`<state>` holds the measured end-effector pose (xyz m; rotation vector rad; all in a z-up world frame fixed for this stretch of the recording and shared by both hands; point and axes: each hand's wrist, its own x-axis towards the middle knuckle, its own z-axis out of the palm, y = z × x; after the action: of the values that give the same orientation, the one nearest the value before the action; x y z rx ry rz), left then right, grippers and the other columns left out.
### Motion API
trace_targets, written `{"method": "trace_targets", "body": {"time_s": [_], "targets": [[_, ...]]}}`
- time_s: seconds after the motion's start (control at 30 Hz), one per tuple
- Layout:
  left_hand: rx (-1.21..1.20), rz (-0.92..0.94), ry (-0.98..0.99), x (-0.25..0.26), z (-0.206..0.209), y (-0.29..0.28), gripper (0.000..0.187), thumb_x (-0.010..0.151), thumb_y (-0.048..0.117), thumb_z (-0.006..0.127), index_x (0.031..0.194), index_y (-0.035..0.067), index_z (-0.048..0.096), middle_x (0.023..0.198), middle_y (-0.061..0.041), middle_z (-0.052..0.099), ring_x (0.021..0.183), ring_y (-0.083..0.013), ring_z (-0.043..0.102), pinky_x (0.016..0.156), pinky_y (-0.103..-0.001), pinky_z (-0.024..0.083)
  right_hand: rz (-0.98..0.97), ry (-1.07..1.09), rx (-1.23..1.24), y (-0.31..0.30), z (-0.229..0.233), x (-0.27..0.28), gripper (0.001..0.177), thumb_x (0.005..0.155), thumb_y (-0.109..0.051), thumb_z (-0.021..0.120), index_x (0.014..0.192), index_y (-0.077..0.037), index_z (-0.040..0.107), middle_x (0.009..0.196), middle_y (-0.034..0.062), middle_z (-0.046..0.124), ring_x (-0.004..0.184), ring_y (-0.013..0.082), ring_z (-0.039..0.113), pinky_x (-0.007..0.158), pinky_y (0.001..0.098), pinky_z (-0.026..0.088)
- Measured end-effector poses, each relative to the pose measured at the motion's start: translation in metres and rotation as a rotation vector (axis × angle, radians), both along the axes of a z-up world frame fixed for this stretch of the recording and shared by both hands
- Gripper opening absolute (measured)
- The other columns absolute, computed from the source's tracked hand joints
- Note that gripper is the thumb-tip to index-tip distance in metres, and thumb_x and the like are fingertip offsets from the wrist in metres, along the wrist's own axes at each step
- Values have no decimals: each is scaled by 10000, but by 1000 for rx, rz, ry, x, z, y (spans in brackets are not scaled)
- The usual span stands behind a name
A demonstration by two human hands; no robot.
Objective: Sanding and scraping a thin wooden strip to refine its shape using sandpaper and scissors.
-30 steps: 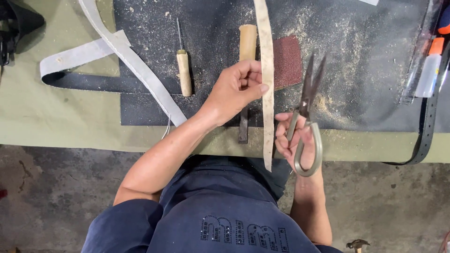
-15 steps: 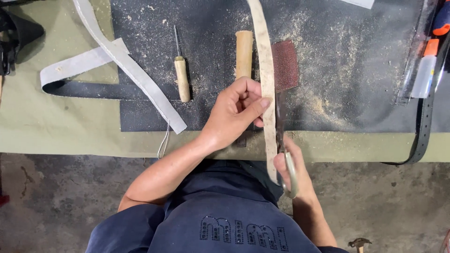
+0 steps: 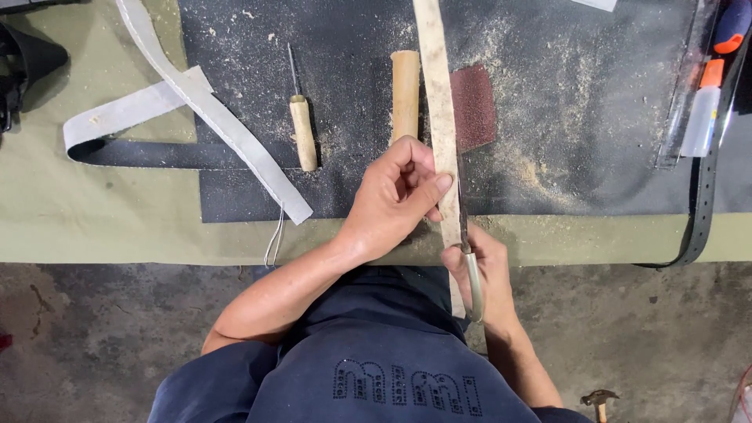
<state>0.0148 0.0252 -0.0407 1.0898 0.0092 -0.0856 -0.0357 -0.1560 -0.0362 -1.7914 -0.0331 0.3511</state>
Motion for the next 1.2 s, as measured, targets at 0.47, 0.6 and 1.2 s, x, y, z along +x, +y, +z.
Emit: {"method": "trace_targets", "body": {"time_s": [0.47,0.6,1.2], "targets": [[-9,-55,25,1,-6,2,120,981,67,657,1010,-5,565,787,-82,553,726,-116,665,558,-306,661,58,26,-50,-6,-5,-3,442,959,-460,656,787,-55,621,655,51,552,643,130,475,552,285,329],[4,-53,32,2,-7,7,116,982,69,658,1013,6,565,802,-70,551,743,-104,652,552,-292,661,-47,37,68,-12,-16,-8,400,980,-441,654,797,-86,621,635,7,537,690,91,483,584,255,376],[188,346,-63,125,23,96,171,876,-85,715,925,73,673,761,-71,707,623,-134,617,500,-262,481,-44,124,2,-36,10,0,204,857,-174,809,781,-153,621,617,-110,441,547,37,343,521,218,286]]}}
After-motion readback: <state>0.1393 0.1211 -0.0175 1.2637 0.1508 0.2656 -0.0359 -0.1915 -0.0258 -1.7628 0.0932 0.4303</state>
